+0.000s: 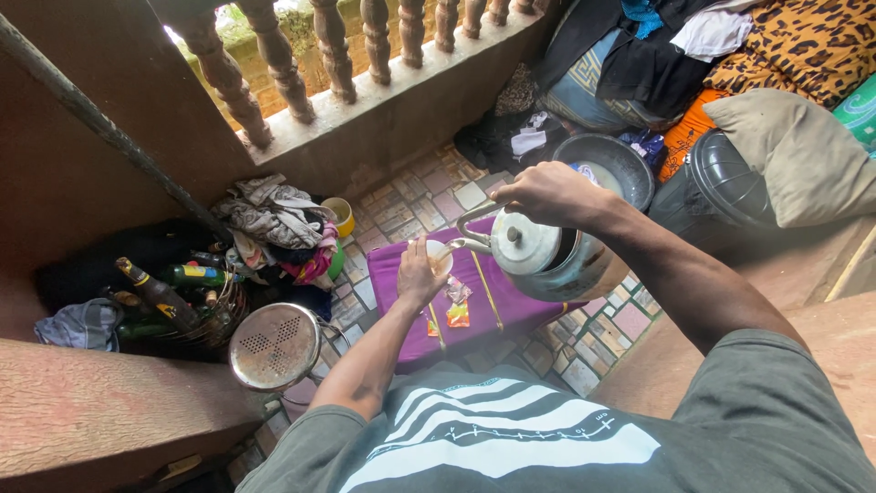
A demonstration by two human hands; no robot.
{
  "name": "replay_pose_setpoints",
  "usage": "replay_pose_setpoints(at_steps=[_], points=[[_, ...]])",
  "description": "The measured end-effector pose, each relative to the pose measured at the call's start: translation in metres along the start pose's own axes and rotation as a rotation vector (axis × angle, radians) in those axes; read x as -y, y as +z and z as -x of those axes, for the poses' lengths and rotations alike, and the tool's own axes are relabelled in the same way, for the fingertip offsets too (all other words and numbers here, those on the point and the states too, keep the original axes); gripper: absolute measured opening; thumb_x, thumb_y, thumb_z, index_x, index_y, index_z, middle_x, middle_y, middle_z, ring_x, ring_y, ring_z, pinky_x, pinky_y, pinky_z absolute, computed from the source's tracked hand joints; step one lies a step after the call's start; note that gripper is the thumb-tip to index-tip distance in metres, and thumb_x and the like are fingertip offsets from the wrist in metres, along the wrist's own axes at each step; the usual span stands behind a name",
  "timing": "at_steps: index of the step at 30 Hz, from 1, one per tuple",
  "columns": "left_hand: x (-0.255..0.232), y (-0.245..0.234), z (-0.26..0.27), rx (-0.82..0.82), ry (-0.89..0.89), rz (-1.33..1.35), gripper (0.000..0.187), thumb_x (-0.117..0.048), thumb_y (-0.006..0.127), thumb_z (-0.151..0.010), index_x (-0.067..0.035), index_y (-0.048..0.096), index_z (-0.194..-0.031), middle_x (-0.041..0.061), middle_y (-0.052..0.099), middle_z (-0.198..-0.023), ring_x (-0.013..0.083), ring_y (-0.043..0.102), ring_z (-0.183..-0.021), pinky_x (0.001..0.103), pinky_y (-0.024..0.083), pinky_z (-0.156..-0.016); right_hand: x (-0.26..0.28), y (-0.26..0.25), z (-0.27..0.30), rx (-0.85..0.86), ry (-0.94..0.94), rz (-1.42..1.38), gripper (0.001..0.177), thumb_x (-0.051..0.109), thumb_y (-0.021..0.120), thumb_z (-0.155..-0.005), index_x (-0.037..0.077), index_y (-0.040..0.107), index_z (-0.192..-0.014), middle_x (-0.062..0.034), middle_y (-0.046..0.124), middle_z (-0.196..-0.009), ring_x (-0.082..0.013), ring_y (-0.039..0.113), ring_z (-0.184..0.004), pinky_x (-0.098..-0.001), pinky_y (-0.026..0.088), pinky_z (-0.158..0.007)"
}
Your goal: Prepare a beverage by emptying a packet into a cup and adding water from a kettle.
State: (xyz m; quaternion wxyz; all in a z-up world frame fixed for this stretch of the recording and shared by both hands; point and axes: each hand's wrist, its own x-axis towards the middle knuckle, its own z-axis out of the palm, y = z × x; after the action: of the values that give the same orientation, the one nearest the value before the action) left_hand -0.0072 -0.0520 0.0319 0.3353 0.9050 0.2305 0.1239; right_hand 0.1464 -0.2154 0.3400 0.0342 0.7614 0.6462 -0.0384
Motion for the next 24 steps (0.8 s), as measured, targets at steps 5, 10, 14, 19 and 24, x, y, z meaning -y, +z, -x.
replay_pose_setpoints(at_steps=[5, 10, 14, 19, 24], points=[[0.001, 0.000, -0.001, -0.021, -0.021, 0.023, 0.113, -0.025, 0.091, -0.065, -0.001, 0.027, -0.156, 0.020, 0.049, -0.138, 0.0362, 0.053, -0.123, 0.044, 0.050, -0.105, 0.002, -0.001, -0.002, 0.013, -0.001, 0.010, 0.025, 0.030, 0.069, -0.093, 0.021, 0.071, -0.116, -0.0123, 0.074, -0.079, -0.0337, 0.073, -0.073, -0.0474, 0.056, -0.061], [0.013, 0.005, -0.006, -0.063, -0.012, 0.031, 0.114, -0.026, 0.090, -0.067, -0.001, 0.025, -0.158, 0.019, 0.051, -0.136, 0.0352, 0.055, -0.118, 0.043, 0.052, -0.103, 0.001, -0.002, -0.004, 0.001, -0.016, 0.030, 0.024, 0.029, 0.070, -0.093, 0.021, 0.071, -0.116, -0.0126, 0.073, -0.078, -0.0335, 0.073, -0.072, -0.0470, 0.056, -0.061], [0.016, 0.001, -0.008, -0.071, -0.006, 0.028, 0.117, -0.028, 0.092, -0.065, -0.001, 0.025, -0.156, 0.019, 0.051, -0.135, 0.0345, 0.055, -0.119, 0.043, 0.052, -0.103, 0.005, -0.006, -0.007, 0.013, 0.004, 0.033, 0.026, 0.029, 0.071, -0.092, 0.022, 0.071, -0.116, -0.0119, 0.074, -0.078, -0.0323, 0.073, -0.071, -0.0467, 0.056, -0.060], [0.023, 0.004, -0.012, -0.052, -0.013, 0.003, 0.121, -0.030, 0.093, -0.066, -0.001, 0.020, -0.159, 0.020, 0.049, -0.136, 0.0331, 0.054, -0.119, 0.041, 0.053, -0.101, 0.005, -0.006, -0.008, 0.015, 0.004, 0.041, 0.029, 0.029, 0.072, -0.091, 0.022, 0.071, -0.119, -0.0114, 0.074, -0.080, -0.0314, 0.073, -0.071, -0.0461, 0.056, -0.060], [0.023, 0.005, -0.014, -0.016, -0.014, -0.030, 0.122, -0.030, 0.091, -0.068, -0.003, 0.017, -0.161, 0.018, 0.050, -0.132, 0.0306, 0.055, -0.116, 0.040, 0.056, -0.099, 0.007, -0.012, -0.009, -0.001, -0.012, 0.056, 0.031, 0.030, 0.071, -0.092, 0.024, 0.071, -0.122, -0.0107, 0.074, -0.080, -0.0307, 0.074, -0.072, -0.0457, 0.056, -0.061]])
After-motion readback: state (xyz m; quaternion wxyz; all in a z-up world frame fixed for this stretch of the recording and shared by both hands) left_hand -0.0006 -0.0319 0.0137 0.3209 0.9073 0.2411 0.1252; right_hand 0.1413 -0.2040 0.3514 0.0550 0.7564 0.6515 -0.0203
